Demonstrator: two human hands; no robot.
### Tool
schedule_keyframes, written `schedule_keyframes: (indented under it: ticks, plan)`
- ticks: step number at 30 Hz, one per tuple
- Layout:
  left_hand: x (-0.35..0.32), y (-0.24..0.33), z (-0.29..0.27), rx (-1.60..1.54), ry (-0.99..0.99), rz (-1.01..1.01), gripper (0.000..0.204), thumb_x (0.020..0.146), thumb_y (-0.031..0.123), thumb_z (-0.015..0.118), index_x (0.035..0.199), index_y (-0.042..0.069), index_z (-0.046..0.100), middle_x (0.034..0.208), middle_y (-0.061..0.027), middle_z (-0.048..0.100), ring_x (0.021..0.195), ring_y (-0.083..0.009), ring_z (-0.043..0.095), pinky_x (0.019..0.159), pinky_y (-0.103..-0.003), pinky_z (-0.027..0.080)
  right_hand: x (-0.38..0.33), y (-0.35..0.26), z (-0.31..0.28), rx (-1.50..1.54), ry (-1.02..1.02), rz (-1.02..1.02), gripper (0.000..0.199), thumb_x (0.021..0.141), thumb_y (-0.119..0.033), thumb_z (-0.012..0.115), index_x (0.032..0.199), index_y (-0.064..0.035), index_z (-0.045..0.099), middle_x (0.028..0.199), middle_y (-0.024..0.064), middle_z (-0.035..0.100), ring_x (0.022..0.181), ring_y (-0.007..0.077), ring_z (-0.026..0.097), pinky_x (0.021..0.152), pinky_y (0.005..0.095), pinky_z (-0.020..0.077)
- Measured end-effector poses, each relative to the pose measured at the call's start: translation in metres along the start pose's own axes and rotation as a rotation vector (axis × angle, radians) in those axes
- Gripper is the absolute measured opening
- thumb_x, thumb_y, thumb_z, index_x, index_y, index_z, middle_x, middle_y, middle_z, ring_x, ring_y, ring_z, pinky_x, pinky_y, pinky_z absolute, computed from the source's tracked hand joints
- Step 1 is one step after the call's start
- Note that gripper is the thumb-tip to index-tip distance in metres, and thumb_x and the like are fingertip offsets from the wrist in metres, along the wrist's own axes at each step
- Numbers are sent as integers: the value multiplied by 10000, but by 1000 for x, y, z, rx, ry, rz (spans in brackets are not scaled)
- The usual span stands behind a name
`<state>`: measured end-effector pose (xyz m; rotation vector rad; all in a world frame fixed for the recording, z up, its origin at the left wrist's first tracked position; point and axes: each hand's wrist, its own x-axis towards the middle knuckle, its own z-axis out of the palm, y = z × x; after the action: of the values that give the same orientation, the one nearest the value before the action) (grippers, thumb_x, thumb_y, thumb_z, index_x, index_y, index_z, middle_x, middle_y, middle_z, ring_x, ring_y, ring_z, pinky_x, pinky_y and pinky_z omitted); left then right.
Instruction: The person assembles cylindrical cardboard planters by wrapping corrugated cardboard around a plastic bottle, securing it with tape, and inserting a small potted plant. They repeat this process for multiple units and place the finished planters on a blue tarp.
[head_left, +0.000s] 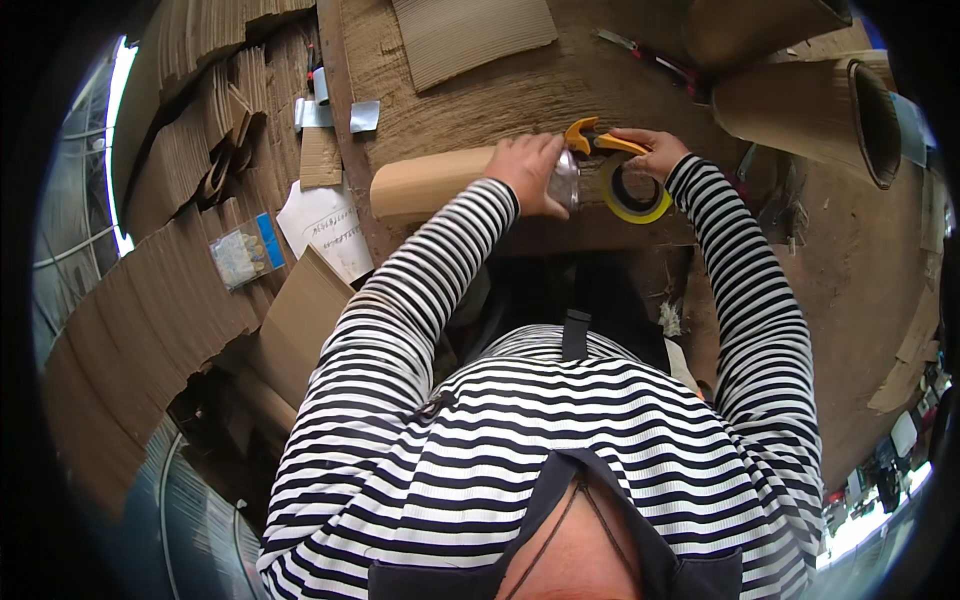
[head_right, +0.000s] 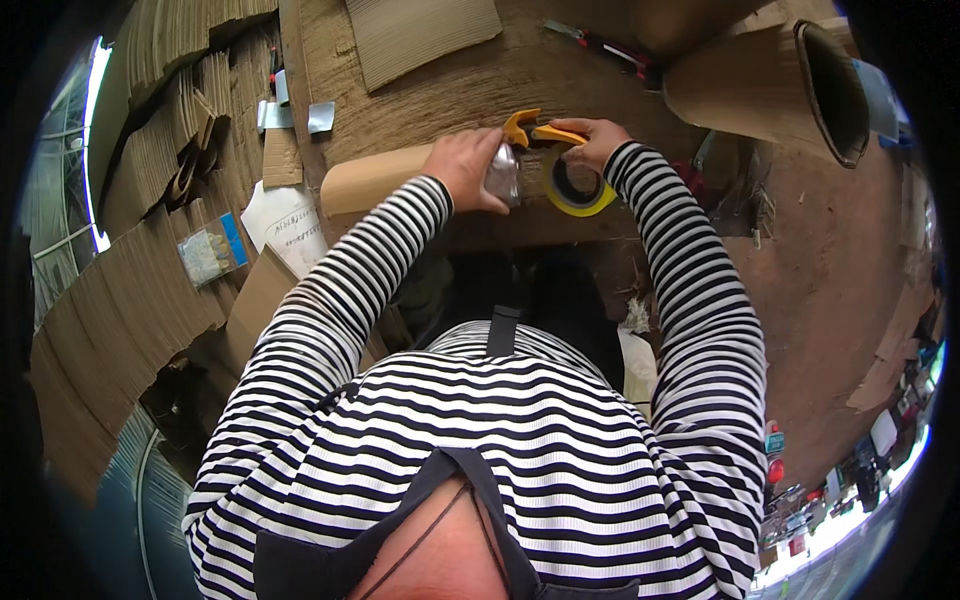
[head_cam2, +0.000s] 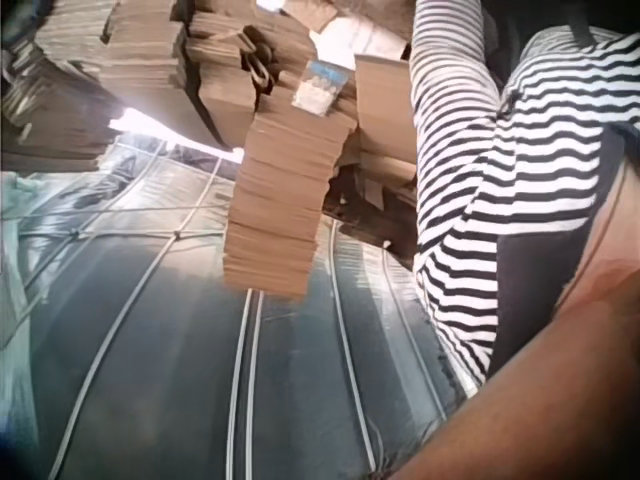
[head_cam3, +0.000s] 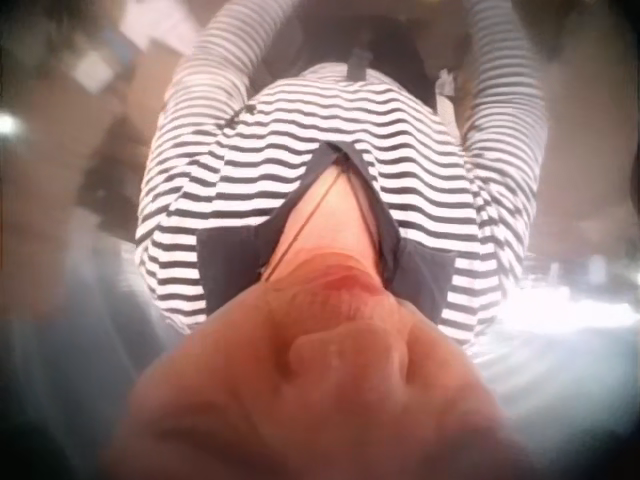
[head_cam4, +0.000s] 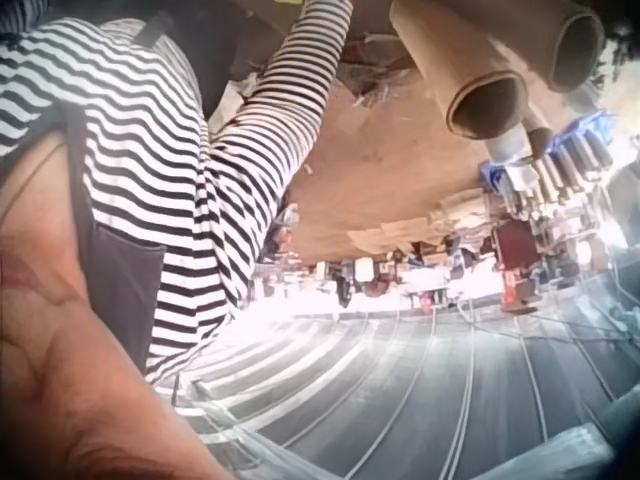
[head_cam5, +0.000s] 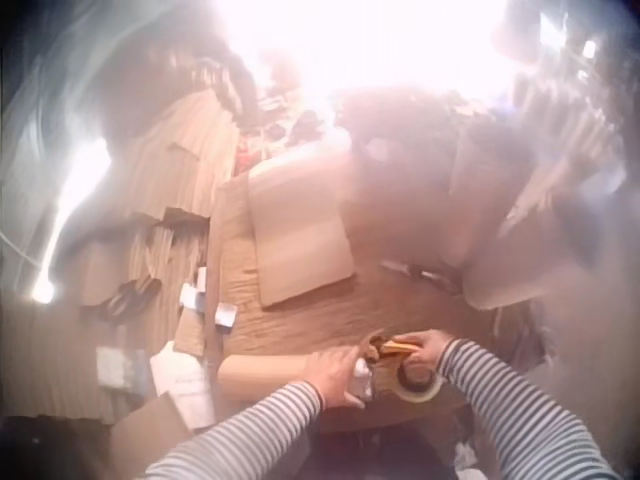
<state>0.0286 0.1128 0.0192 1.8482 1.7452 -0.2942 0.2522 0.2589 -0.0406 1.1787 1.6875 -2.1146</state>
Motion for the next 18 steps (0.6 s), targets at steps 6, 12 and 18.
schedule_keyframes:
  ticks: [6, 12, 18]
  plan:
    - [7, -8, -1, -33, 68, -9, 1011, 611, 595, 837, 1402, 85, 467, 1393, -145, 527, 1312, -310, 487, 1097, -414, 395, -67, 101, 81, 392, 170, -187, 658, 850, -74, 672, 1473, -95, 460, 1374, 109, 559, 1162, 177, 575, 1018, 292, 458]
    - [11, -10, 1, -54, 78, -18, 999, 599, 595, 838, 1390, 97, 485, 1369, -121, 557, 1282, -310, 517, 1072, -417, 427, -185, 101, 125, 324, 125, 20, 677, 838, -14, 690, 1469, -77, 452, 1449, 134, 512, 1298, 206, 511, 1099, 303, 383]
    - [31, -20, -13, -110, -111, -45, 1090, 556, 673, 829, 1406, 91, 473, 1341, -133, 583, 1217, -326, 573, 1023, -412, 471, -164, 94, 148, 265, -34, -8, 652, 830, -57, 703, 1441, -47, 476, 1408, 150, 552, 1261, 231, 556, 1088, 316, 408]
